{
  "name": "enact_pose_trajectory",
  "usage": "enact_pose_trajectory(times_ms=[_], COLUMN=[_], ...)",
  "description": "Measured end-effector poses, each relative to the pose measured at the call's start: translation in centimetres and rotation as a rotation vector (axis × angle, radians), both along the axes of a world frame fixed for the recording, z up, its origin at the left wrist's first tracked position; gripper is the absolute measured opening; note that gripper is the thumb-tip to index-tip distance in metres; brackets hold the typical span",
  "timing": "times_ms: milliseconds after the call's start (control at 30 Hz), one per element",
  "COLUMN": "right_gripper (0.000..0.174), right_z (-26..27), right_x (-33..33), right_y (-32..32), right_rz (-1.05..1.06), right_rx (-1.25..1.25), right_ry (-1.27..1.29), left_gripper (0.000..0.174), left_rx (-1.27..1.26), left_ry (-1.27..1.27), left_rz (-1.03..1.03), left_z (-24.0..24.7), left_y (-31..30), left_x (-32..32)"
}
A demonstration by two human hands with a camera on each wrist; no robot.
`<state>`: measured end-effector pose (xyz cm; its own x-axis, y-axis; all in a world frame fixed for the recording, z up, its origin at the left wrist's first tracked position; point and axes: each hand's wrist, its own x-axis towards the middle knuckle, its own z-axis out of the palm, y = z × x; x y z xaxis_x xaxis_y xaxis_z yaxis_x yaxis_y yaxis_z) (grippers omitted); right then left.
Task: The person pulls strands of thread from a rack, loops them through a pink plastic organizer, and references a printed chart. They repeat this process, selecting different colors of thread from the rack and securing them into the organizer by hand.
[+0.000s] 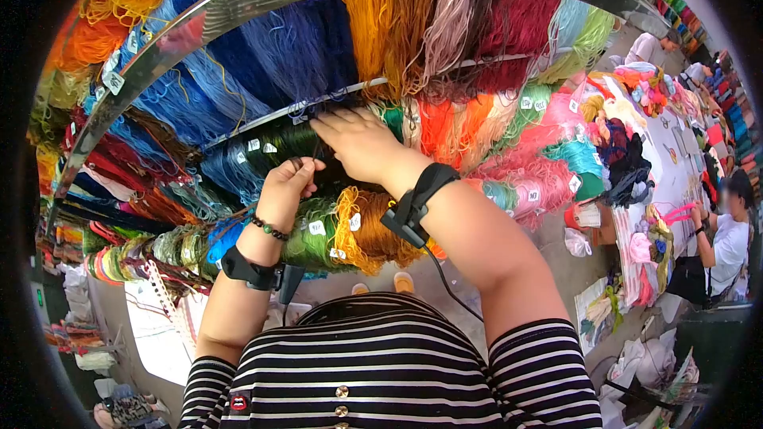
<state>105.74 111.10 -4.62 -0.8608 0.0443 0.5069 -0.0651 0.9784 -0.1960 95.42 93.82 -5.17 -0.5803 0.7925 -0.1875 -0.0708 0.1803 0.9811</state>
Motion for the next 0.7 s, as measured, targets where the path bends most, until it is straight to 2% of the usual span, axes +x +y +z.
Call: enact_pose_trajectory(times_ms=[67, 100, 200, 300, 333, 367, 400, 467, 500, 533, 567, 600, 633, 667, 700], right_gripper=[0.065, 0.065, 0.065, 0.066, 0.066, 0.065, 0.066, 0.066, 0.066, 0.066, 0.067, 0.064, 0.061, 0.058, 0.055], right_z=[-0.1, 0.1, 0.1, 0.3, 0.4, 0.5, 0.4, 0.3, 0.3, 0.3, 0.3, 0.3, 0.3, 0.3, 0.5], right_x=[0.1, 0.1, 0.1, 0.1, 0.1, 0.2, 0.3, 0.1, 0.0, 0.0, 0.0, 0.0, 0.0, -0.1, -0.1], right_y=[0.4, 0.5, 0.6, 0.4, 0.3, 0.3, 0.4, 0.3, 0.3, 0.3, 0.3, 0.3, 0.3, 0.2, 0.2], right_rz=[-0.016, -0.010, -0.008, -0.021, -0.025, -0.030, -0.035, -0.038, -0.037, -0.035, -0.032, -0.032, -0.033, -0.035, -0.016], right_rx=[-0.004, 0.000, 0.013, 0.016, 0.009, 0.003, 0.007, 0.013, 0.009, 0.005, 0.002, -0.005, -0.013, -0.021, -0.118], right_ry=[-0.078, -0.078, -0.084, -0.097, -0.106, -0.117, -0.118, -0.118, -0.122, -0.126, -0.130, -0.096, -0.062, -0.029, -0.027], left_gripper=[0.018, 0.018, 0.013, 0.009, 0.009, 0.011, 0.011, 0.019, 0.018, 0.015, 0.014, 0.014, 0.010, 0.008, 0.009], left_rx=[0.038, 0.098, 0.171, 0.341, 0.443, 0.582, 0.680, 0.800, 0.842, 0.888, 0.941, 1.008, 0.861, 0.710, 0.749], left_ry=[0.098, 0.062, -0.239, -0.470, -0.530, -0.567, -0.630, -0.475, -0.413, -0.465, -0.530, -0.351, -0.032, 0.275, 0.160], left_rz=[-0.017, 0.008, 0.113, 0.303, 0.260, 0.353, 0.238, 0.608, 0.561, 0.544, 0.346, 0.910, 0.923, 0.969, 0.978], left_z=[1.2, 2.3, 6.2, 8.3, 8.8, 8.5, 9.3, 12.8, 13.7, 15.0, 13.9, 14.4, 11.3, 9.4, 9.7], left_y=[-1.5, -2.6, -8.3, -16.2, -19.4, -23.5, -27.7, -33.4, -37.7, -41.7, -50.1, -54.8, -65.2, -72.2, -72.0], left_x=[-0.1, 0.0, -0.6, -2.9, -4.5, -6.4, -8.8, -9.6, -11.5, -13.1, -17.6, -19.3, -23.6, -26.1, -26.3])
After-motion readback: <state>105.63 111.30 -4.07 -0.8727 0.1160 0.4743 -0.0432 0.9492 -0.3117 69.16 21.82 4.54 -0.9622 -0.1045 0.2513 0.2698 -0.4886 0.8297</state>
